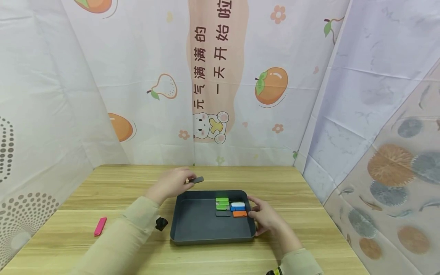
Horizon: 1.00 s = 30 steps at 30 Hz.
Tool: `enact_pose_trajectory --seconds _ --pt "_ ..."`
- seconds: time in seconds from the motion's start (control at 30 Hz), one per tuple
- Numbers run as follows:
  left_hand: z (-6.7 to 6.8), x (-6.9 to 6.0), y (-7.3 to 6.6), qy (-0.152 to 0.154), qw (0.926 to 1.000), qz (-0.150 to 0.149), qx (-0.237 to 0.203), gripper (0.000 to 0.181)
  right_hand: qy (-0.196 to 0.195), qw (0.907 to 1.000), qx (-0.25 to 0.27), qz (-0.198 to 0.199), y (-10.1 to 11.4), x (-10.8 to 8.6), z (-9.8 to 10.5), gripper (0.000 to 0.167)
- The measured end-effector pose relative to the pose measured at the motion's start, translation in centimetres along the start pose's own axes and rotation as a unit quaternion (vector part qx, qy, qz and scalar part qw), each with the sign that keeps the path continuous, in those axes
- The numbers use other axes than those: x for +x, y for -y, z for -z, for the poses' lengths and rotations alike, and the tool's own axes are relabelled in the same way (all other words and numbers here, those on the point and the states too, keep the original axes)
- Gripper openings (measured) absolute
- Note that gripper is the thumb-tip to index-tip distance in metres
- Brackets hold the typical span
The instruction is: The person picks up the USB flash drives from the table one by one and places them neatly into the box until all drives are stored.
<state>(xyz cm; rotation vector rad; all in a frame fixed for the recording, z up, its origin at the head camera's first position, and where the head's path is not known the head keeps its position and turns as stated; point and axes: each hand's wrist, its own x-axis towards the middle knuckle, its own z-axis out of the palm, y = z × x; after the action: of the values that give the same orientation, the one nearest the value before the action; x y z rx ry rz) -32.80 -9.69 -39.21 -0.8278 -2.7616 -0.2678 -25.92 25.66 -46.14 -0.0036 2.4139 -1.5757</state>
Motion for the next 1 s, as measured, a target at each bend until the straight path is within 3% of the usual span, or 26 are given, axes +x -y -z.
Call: enact_pose_trajectory --seconds 0.43,0.63,0.77,1.0 --pt "-0.5 1.6 -2.0 0.023 0.9994 -0.012 0.024 0.012 0.007 1.0000 0.002 0.004 -0.1 0.1 0.0 0.062" --pt "-1.3 2.3 -2.6 0.028 0.9968 -0.027 0.070 0.004 0.007 1.0000 0.006 0.002 -0.1 0.0 0.0 0.062" --pt "-2.0 2.7 -2.8 0.027 0.9950 -0.039 0.088 0.014 0.007 1.0000 0.006 0.002 -0.2 0.0 0.0 0.062" --pt "-3.5 3.1 -3.1 0.053 0.9940 -0.045 0.085 0.005 0.010 0.9999 0.006 0.007 -0.1 0.0 0.1 0.062"
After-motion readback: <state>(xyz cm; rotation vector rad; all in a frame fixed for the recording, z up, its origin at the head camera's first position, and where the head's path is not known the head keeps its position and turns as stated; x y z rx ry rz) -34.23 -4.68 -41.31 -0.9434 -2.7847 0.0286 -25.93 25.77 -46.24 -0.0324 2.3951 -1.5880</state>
